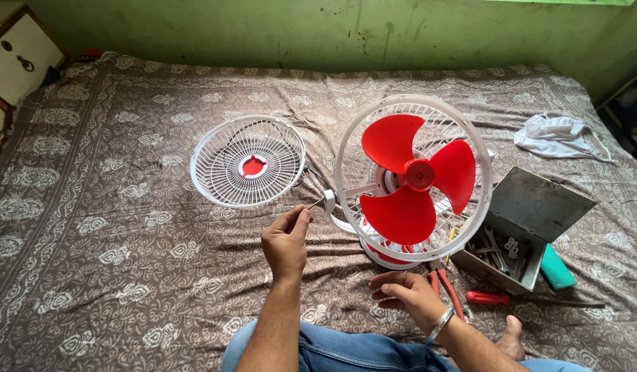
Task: The person uses pliers to adjust a screw or fastener on the neck of a small red and white table fan. They repeatedly tighten and test the joint while the fan head remains attached.
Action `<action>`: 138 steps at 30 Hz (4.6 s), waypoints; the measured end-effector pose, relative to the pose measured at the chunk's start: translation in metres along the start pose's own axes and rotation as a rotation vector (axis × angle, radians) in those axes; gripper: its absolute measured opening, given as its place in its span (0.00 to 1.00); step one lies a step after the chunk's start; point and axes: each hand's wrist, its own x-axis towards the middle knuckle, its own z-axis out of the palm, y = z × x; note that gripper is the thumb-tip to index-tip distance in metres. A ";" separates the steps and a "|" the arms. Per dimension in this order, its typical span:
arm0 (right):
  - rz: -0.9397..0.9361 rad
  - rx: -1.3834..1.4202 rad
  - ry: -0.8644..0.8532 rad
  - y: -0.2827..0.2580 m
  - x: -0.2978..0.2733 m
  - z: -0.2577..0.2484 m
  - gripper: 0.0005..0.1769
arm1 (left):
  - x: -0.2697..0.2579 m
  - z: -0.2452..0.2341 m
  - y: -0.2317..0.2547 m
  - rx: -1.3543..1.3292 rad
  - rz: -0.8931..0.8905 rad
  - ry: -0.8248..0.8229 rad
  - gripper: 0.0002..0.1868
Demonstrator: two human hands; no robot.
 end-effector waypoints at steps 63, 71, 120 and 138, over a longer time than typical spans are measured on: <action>-0.064 -0.235 -0.113 0.004 0.001 0.004 0.22 | -0.043 0.068 -0.001 0.246 0.196 -0.248 0.69; -0.039 -0.272 -0.117 0.000 -0.001 0.010 0.21 | -0.038 0.065 0.000 0.007 0.150 -0.296 0.59; -1.409 -1.230 0.998 -0.212 -0.006 -0.006 0.24 | -0.031 0.056 -0.030 0.139 0.470 -0.079 0.35; -1.347 -1.265 0.923 -0.198 -0.019 0.003 0.34 | -0.034 0.056 -0.011 0.053 0.260 -0.060 0.33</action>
